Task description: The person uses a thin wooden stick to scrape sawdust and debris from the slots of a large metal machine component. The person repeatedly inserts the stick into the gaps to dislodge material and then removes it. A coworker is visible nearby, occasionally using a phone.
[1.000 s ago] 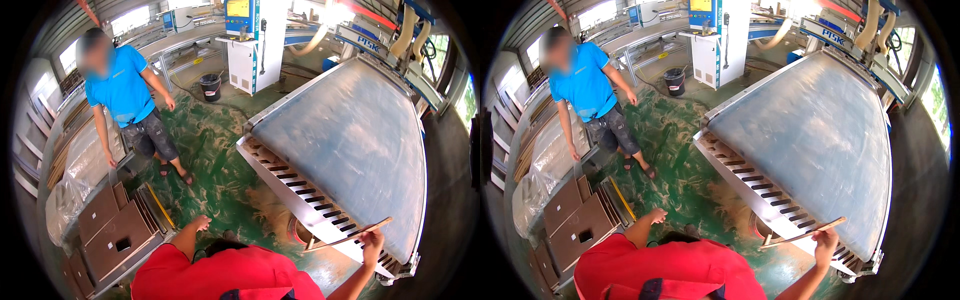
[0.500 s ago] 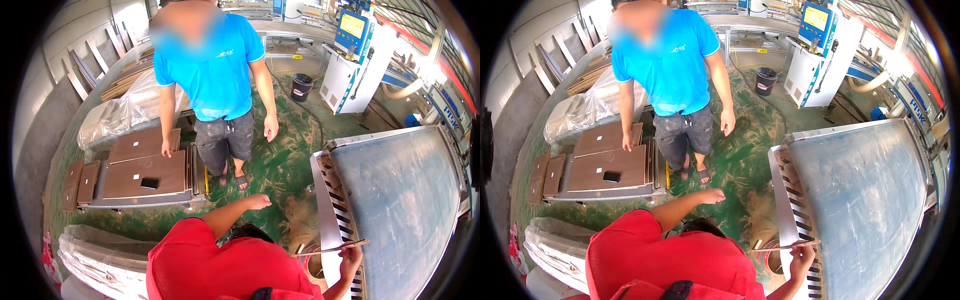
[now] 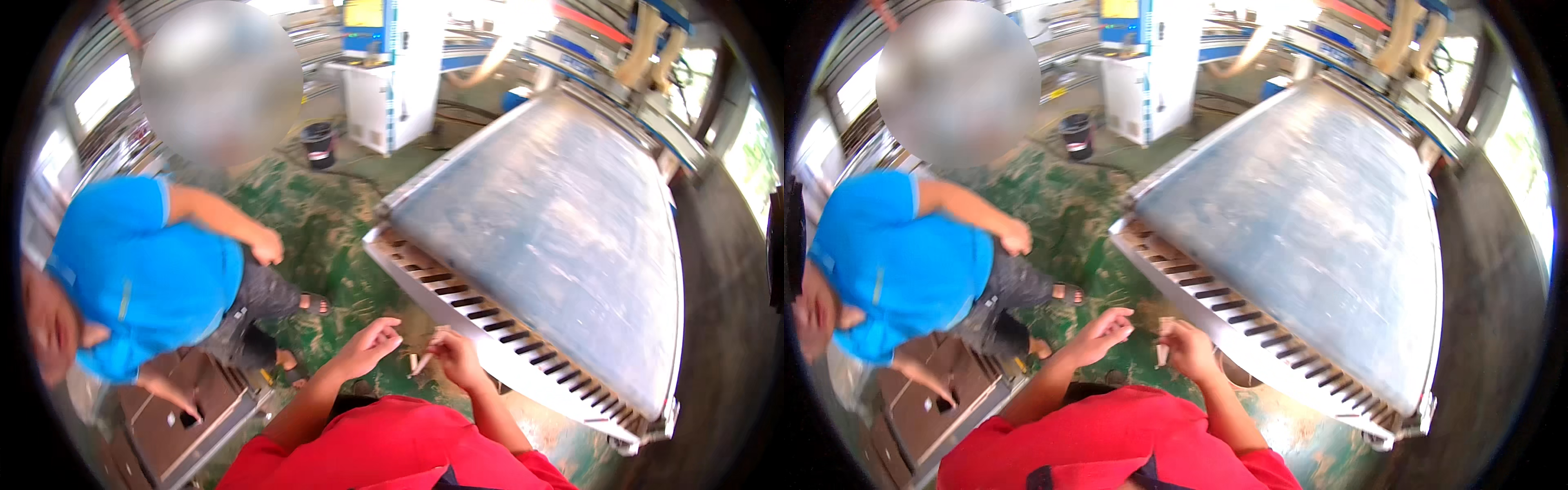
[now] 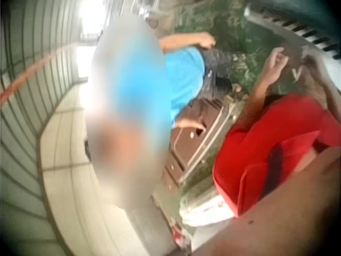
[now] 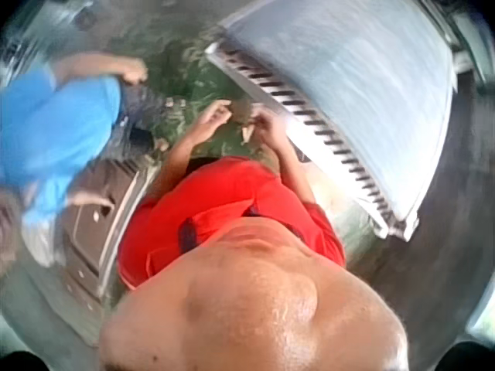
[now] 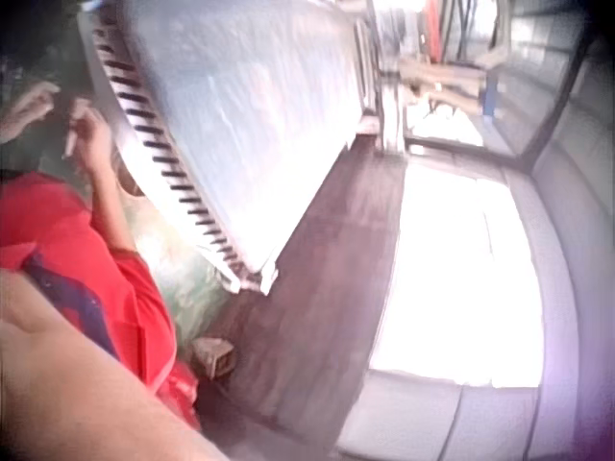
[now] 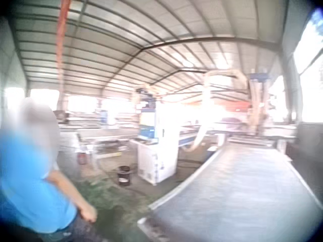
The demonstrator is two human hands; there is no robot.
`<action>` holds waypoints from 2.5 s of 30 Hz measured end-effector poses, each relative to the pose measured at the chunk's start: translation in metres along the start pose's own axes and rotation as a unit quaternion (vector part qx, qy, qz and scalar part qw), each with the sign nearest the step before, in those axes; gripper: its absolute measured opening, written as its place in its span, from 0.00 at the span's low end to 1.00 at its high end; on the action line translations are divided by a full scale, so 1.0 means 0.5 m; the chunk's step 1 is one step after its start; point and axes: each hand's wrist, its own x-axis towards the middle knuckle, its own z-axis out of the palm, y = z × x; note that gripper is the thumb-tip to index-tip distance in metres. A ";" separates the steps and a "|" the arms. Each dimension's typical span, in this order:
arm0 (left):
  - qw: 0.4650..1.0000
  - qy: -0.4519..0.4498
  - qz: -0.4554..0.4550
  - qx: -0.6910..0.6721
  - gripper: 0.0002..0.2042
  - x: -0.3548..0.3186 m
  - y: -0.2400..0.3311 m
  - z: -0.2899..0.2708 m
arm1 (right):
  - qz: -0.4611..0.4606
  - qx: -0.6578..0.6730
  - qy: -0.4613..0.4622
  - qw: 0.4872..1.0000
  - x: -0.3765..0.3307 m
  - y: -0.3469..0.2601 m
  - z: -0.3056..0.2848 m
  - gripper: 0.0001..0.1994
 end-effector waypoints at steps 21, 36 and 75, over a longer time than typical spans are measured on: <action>0.979 -0.038 0.157 0.122 0.08 0.106 0.055 0.141 | 0.045 -0.062 0.000 0.997 -0.058 0.044 -0.041 0.10; 0.981 -0.052 0.134 0.127 0.07 0.141 0.051 0.216 | 0.141 0.002 0.046 0.989 -0.129 0.125 -0.085 0.11; 0.943 -0.293 0.076 0.138 0.08 0.489 -0.009 0.244 | 0.396 0.254 -0.009 0.882 -0.007 0.300 -0.221 0.09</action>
